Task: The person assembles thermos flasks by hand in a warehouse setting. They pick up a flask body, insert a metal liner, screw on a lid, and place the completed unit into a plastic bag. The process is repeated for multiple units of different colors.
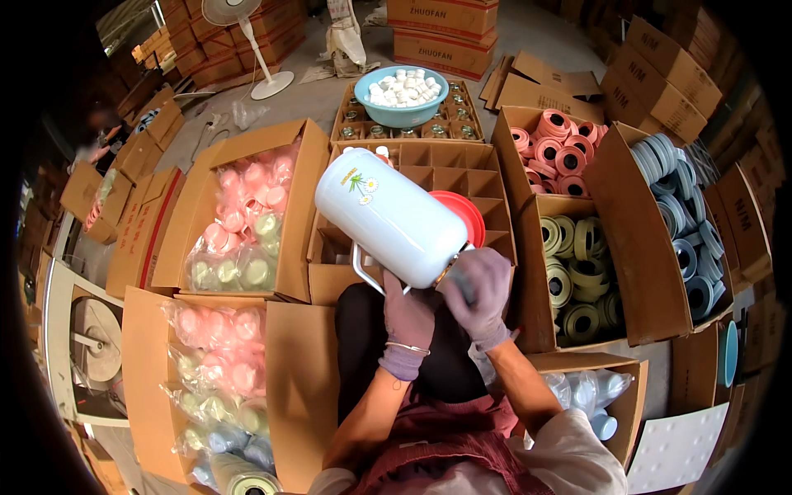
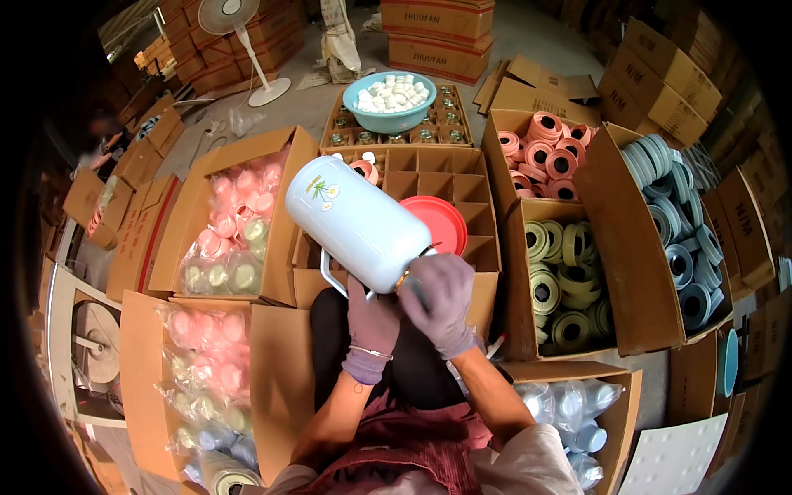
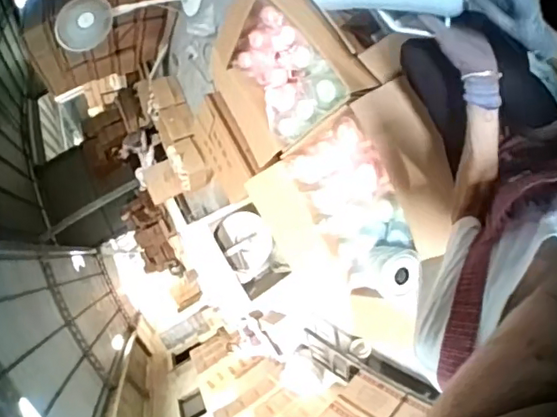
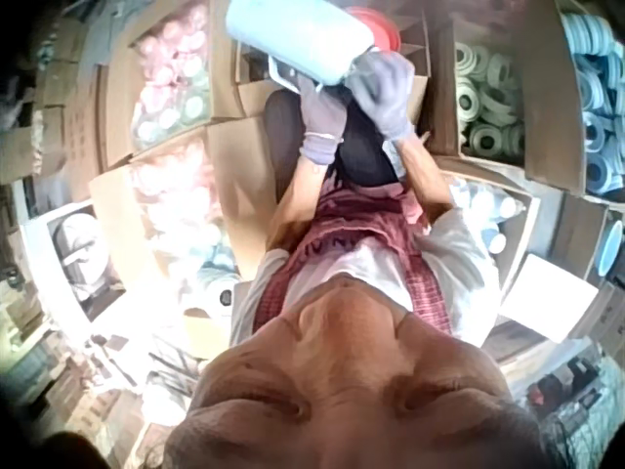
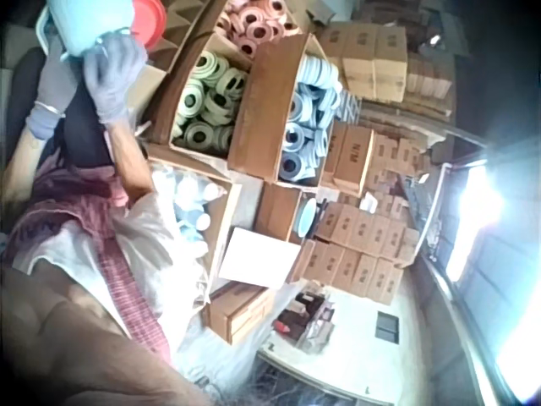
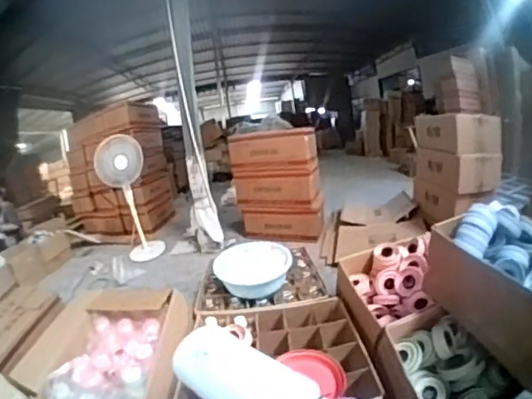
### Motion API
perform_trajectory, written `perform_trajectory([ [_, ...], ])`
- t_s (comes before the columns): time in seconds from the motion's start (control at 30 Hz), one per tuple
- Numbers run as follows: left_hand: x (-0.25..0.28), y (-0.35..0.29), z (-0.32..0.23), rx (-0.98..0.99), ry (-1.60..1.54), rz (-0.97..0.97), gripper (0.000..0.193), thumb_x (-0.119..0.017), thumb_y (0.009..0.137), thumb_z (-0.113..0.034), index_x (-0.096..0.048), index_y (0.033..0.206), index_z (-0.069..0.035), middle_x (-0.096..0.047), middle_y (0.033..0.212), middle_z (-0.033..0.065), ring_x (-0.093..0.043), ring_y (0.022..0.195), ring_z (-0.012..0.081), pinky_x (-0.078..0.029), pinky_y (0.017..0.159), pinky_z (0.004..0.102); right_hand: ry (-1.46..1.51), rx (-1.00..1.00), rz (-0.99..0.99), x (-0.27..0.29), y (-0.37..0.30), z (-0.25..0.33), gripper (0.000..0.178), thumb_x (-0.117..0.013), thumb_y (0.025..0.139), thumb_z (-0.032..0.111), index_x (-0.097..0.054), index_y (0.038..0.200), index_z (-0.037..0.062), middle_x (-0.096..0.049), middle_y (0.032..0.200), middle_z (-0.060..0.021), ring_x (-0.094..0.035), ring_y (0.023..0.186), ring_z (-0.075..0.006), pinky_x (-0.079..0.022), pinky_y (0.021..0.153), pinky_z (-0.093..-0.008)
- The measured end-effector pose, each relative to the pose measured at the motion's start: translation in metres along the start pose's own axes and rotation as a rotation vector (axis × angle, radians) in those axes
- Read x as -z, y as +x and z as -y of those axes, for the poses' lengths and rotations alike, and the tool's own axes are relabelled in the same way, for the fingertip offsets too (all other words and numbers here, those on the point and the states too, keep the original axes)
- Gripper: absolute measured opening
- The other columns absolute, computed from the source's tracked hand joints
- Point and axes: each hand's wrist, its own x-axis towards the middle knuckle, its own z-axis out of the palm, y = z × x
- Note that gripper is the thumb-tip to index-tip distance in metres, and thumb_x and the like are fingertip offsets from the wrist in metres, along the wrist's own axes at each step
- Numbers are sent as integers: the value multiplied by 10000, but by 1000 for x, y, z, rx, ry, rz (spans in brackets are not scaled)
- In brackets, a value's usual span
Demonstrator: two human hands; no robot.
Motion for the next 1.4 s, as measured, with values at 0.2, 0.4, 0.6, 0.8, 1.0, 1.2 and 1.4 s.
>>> perform_trajectory([
  [0.2,-6,-21,13,-164,121,74,596,-428,994,-519,-267,1494,-238,-331,1490,59,-360,1358,273,-388,1037,552,872,-769,39,-4,-39,-51,397,-619,896,186,-525,1217,-29,-582,1159,-147,-581,1009,-227,-482,875,-375],
  [0.4,-2,-24,-4,-171,117,-16,594,-440,986,-524,-346,1449,-164,-367,1447,88,-387,1318,275,-370,1049,539,449,-384,108,25,-31,0,720,-746,775,135,-373,1380,26,-431,1351,-203,-467,1254,-256,-452,985,-412],
  [0.6,9,-18,-5,-124,34,2,524,-445,994,-474,-370,1431,-194,-384,1435,71,-382,1320,274,-346,1078,492,1618,-1504,485,27,-68,-31,603,-482,954,528,-402,1375,104,-515,1274,-168,-664,856,-257,-563,739,-401],
  [0.8,9,-19,-20,-249,159,18,504,-513,972,-377,-406,1389,-116,-536,1282,112,-559,1132,262,-491,921,405,665,-627,41,8,-55,47,608,-515,959,437,-342,1421,82,-466,1308,-149,-526,1163,-213,-568,765,-400],
  [1.0,47,-32,-106,-766,1464,-56,412,-487,989,-157,-441,1390,-76,-620,1193,88,-604,1079,218,-495,921,359,1480,-1396,843,-15,-41,-5,514,-525,976,426,-517,1290,20,-691,936,-153,-705,696,-253,-602,578,-331],
  [1.2,68,-75,-197,-240,1121,-286,345,-477,969,-212,-611,1167,37,-683,1039,103,-655,929,177,-527,819,313,-277,-656,920,-118,-45,-180,413,-616,850,425,-700,1023,60,-689,1036,-184,-656,1009,-311,-516,886,-414],
  [1.4,111,-103,-184,-234,1511,-120,285,-552,884,-140,-660,1110,-4,-703,980,142,-680,896,242,-532,803,335,-496,-486,1111,-189,-100,-228,326,-640,809,309,-716,1001,58,-695,1031,-210,-679,959,-339,-548,831,-430],
])
